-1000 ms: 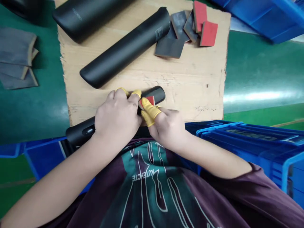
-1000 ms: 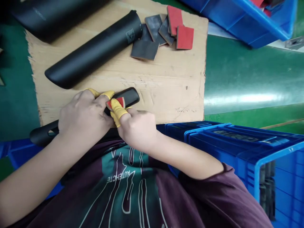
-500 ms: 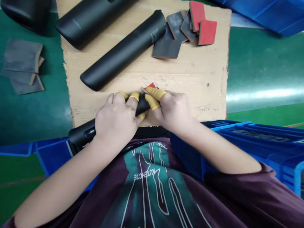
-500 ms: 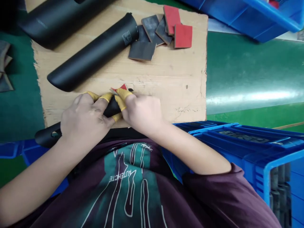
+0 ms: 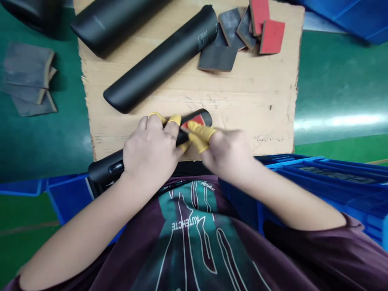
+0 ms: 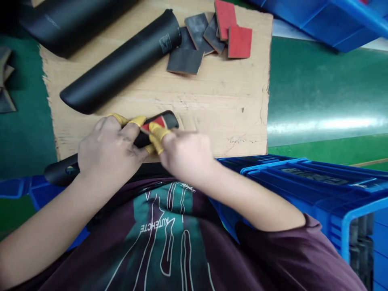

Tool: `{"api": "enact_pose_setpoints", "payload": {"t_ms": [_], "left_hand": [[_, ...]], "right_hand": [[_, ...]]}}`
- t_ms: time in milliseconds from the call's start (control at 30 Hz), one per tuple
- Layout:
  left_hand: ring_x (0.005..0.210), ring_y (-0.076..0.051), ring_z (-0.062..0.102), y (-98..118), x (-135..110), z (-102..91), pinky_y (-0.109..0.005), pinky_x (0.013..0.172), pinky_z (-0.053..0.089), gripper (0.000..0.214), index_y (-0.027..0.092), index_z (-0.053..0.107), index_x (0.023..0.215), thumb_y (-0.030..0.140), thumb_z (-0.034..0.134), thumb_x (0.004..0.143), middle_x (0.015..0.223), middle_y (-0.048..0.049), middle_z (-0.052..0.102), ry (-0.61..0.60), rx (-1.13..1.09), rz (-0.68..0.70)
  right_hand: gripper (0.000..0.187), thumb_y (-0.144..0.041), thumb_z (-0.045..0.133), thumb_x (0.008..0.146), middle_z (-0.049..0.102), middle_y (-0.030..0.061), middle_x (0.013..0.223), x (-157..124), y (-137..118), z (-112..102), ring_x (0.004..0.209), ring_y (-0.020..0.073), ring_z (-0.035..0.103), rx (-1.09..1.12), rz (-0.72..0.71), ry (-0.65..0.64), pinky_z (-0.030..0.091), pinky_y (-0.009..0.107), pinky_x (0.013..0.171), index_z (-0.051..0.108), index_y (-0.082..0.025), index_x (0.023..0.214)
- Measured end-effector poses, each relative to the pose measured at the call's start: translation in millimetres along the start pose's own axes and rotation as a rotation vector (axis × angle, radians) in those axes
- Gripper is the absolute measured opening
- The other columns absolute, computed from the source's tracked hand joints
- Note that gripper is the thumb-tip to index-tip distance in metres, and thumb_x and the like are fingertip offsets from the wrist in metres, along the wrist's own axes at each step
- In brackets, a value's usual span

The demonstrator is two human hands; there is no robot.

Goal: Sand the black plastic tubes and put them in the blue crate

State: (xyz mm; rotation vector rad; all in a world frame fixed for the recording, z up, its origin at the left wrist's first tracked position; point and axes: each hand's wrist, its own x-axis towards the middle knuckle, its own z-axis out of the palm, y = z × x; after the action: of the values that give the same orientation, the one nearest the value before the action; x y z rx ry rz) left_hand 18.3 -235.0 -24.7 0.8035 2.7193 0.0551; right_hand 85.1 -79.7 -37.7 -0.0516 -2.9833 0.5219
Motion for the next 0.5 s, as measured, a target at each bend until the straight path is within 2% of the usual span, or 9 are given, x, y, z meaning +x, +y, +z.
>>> {"api": "enact_pose_setpoints", "payload": {"t_ms": [100,200,300,400,500], "left_hand": [[0.113,-0.033,0.057,-1,-1,1.3,-0.036,0.072,0.049,0.028,0.024,0.068,0.112,0.032,0.059,0.086,0.107,-0.0129,0.061,0.018,-0.023,0.008],[0.11,-0.033,0.057,-2,-1,1.1,-0.038,0.073,0.05,0.027,0.023,0.069,0.109,0.032,0.06,0.085,0.106,-0.0135,0.06,0.023,-0.034,0.003],[0.11,-0.033,0.057,-1,-2,1.2,-0.039,0.076,0.051,0.031,0.023,0.069,0.113,0.034,0.061,0.085,0.106,-0.0133,0.061,0.038,-0.032,0.015],[0.109,-0.032,0.058,1,-4,1.7,-0.04,0.078,0.052,0.034,0.023,0.07,0.116,0.037,0.06,0.087,0.106,-0.0131,0.062,0.063,-0.019,0.024],[0.112,-0.032,0.059,1,-4,-2.0,-0.039,0.079,0.053,0.038,0.025,0.069,0.121,0.037,0.06,0.087,0.107,-0.0121,0.063,0.046,-0.054,0.002]], "right_hand": [[0.035,-0.035,0.049,0.097,0.069,0.008,0.065,1,-7,1,0.052,0.0153,0.058,-0.017,0.075,0.023,0.042,0.028,0.05,0.077,-0.014,0.096],[0.039,-0.037,0.049,0.097,0.071,0.008,0.065,1,-6,3,0.052,0.0158,0.06,0.041,0.077,0.006,0.046,0.028,0.051,0.079,-0.012,0.102],[0.033,-0.038,0.058,0.094,0.075,0.0082,0.07,2,21,-1,0.064,0.0203,0.068,0.137,0.183,0.091,0.055,0.033,0.063,0.08,-0.015,0.103],[0.03,-0.038,0.065,0.09,0.079,0.0085,0.09,-4,61,-8,0.085,0.0251,0.074,0.333,0.28,0.255,0.06,0.042,0.076,0.078,-0.02,0.11],[0.038,-0.044,0.071,0.087,0.078,0.0083,0.105,-18,86,-7,0.091,0.0242,0.074,0.561,0.308,0.405,0.062,0.042,0.076,0.073,-0.025,0.119]]}}
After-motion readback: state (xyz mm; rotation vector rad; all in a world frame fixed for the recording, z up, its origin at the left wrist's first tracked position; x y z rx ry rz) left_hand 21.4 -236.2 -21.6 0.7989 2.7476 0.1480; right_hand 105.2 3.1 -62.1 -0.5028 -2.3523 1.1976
